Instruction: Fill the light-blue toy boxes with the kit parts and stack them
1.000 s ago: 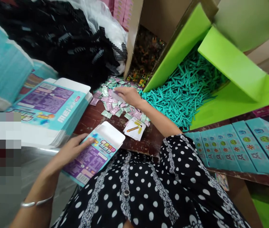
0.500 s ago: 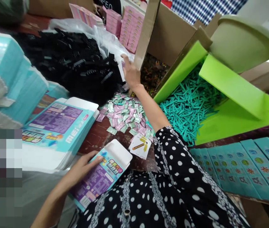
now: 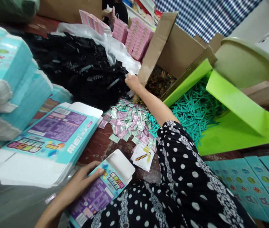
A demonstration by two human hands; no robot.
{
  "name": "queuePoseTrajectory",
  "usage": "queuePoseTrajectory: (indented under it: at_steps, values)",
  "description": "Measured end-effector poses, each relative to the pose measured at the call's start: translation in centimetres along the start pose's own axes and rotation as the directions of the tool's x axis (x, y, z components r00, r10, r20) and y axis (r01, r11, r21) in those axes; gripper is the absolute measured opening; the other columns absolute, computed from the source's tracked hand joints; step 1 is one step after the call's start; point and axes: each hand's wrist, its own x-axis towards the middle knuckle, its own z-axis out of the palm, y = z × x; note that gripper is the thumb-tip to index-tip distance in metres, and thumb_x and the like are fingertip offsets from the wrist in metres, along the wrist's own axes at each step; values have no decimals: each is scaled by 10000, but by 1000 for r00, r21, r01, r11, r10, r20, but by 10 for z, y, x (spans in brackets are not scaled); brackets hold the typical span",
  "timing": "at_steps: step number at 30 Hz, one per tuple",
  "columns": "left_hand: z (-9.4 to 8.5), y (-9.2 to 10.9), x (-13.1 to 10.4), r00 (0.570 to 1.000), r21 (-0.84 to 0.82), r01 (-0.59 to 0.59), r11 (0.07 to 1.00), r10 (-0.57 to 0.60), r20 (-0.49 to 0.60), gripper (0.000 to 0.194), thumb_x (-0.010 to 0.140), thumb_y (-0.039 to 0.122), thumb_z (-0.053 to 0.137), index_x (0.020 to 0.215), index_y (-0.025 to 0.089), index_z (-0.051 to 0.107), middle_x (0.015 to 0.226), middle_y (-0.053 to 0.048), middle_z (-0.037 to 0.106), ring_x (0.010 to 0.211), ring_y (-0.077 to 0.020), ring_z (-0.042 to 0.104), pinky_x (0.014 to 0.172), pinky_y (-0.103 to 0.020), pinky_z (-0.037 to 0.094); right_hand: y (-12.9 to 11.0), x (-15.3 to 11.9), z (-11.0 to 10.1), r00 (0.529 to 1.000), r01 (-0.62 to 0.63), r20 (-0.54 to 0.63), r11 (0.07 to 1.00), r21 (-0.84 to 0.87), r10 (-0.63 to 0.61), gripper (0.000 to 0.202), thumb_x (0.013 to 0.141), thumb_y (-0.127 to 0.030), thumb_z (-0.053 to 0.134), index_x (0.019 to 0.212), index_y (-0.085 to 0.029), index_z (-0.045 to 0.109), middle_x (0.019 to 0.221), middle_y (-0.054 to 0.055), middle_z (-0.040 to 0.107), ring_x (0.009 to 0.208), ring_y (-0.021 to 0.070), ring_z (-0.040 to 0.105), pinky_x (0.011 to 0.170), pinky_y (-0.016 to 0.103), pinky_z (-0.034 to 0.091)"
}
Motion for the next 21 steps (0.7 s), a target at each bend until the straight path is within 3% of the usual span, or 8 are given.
queuePoseTrajectory:
  at_steps: [4, 8, 13, 18, 21]
  values:
    - [-1, 3, -1, 1000, -17, 17, 1000, -17, 3, 662, 849, 870, 726, 1079, 258, 834, 1119, -116, 854, 1077, -401, 804, 981, -477, 649, -4, 1, 16, 989, -118, -73, 988, 104, 125, 473, 1005, 30, 421, 1354, 81, 736, 1448, 379, 644, 1404, 427, 640, 1135, 542, 563]
    - [-2, 4, -1, 1000, 8, 15, 1000, -15, -9, 702, 831, 906, 713, 1068, 255, 829, 1151, -120, 855, 1125, -414, 800, 1005, -479, 647, -1, 3, 23, 985, -129, -96, 978, 162, 145, 458, 938, 2, 563, 1364, 100, 699, 1455, 378, 616, 1375, 421, 631, 1145, 545, 550]
    - [-2, 0, 0, 1000, 6, -7, 1000, 7, -17, 659, 860, 858, 730, 1097, 251, 828, 1180, -116, 852, 1135, -403, 802, 1003, -457, 641, -1, 2, 25, 969, -193, -118, 965, 175, 216, 483, 1026, 42, 401, 1420, 59, 680, 1440, 341, 640, 1333, 361, 674, 1121, 467, 550]
    - [0, 6, -1, 999, 24, 0, 1000, 1, -39, 681, 817, 869, 739, 1040, 231, 822, 1146, -120, 860, 1095, -406, 807, 995, -466, 640, 8, -4, 8, 928, -262, -208, 938, 226, 309, 541, 1090, 18, 308, 1524, -16, 630, 1415, 294, 678, 1296, 323, 708, 1122, 448, 547]
    - [3, 13, -2, 999, 39, 4, 999, -2, -50, 723, 786, 911, 718, 995, 226, 817, 1118, -122, 865, 1087, -412, 810, 976, -460, 644, 20, -22, -15, 861, -284, -316, 892, 352, 399, 532, 1088, -12, 370, 1574, -33, 586, 1391, 261, 701, 1240, 317, 726, 1093, 473, 571]
